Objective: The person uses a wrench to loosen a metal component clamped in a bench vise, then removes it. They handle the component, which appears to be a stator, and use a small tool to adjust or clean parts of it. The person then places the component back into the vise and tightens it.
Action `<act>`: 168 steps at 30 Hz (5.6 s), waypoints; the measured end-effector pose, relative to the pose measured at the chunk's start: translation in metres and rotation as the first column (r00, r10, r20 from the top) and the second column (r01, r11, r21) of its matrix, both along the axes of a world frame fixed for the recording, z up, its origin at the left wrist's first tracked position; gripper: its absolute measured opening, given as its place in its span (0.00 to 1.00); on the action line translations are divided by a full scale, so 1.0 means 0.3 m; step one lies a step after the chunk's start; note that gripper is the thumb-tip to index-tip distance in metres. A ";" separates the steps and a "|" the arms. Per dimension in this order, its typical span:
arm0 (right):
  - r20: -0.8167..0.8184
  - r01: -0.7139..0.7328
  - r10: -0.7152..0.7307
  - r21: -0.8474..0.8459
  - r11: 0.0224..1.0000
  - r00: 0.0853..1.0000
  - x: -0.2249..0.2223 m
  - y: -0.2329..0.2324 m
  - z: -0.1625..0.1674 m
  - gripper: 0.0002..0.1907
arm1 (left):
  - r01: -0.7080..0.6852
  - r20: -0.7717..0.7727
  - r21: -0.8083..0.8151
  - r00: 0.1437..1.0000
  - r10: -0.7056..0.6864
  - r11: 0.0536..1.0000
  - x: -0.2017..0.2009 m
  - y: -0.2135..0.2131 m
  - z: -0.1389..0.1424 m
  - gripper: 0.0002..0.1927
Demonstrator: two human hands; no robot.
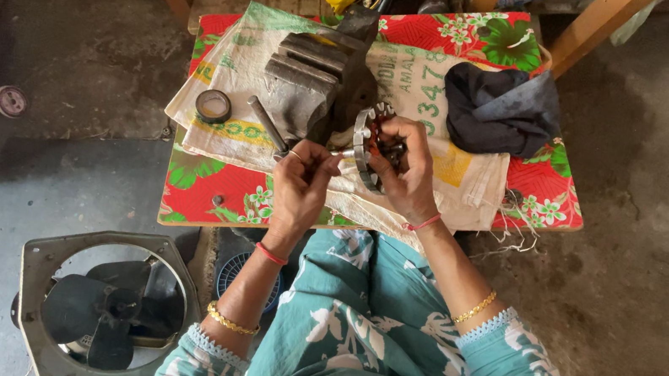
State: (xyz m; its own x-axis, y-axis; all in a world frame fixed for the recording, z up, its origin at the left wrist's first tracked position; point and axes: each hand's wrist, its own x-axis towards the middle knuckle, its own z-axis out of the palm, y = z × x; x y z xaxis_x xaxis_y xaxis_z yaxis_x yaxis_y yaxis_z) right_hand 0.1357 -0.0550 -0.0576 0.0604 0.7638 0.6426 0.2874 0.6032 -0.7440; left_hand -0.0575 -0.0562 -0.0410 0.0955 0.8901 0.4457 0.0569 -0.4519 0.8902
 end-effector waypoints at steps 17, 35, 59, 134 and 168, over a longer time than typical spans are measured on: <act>0.088 0.057 -0.064 0.084 0.995 0.994 -0.010 -0.005 0.033 0.14 | -0.227 -0.191 -0.016 0.957 0.220 0.974 0.050 -0.031 0.094 0.07; 0.078 0.020 -0.026 0.073 0.997 0.997 -0.026 -0.002 0.038 0.15 | -0.125 -0.084 -0.092 0.990 0.117 0.988 0.076 0.004 0.079 0.07; 0.101 0.056 -0.066 0.097 0.994 0.993 -0.016 0.006 0.043 0.10 | -0.372 -0.127 -0.191 0.927 0.353 0.909 0.109 0.054 -0.048 0.08; 0.546 -0.167 0.181 -0.076 0.983 0.818 0.074 0.169 0.278 0.10 | -0.161 -0.194 -0.136 0.972 0.133 0.977 0.108 0.169 0.122 0.07; 0.559 -0.124 0.055 0.086 0.989 0.827 0.042 0.131 0.316 0.04 | -0.029 -0.087 -0.267 0.996 0.006 0.963 0.092 0.097 0.043 0.20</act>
State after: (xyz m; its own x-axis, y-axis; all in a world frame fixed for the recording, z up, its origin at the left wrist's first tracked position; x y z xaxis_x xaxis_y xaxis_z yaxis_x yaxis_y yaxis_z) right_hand 0.1484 -0.0157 0.0373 -0.3964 0.6685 0.6293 0.5709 0.7163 -0.4013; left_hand -0.0298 -0.0270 -0.0281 0.1061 0.9776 0.1816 0.1425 -0.1957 0.9703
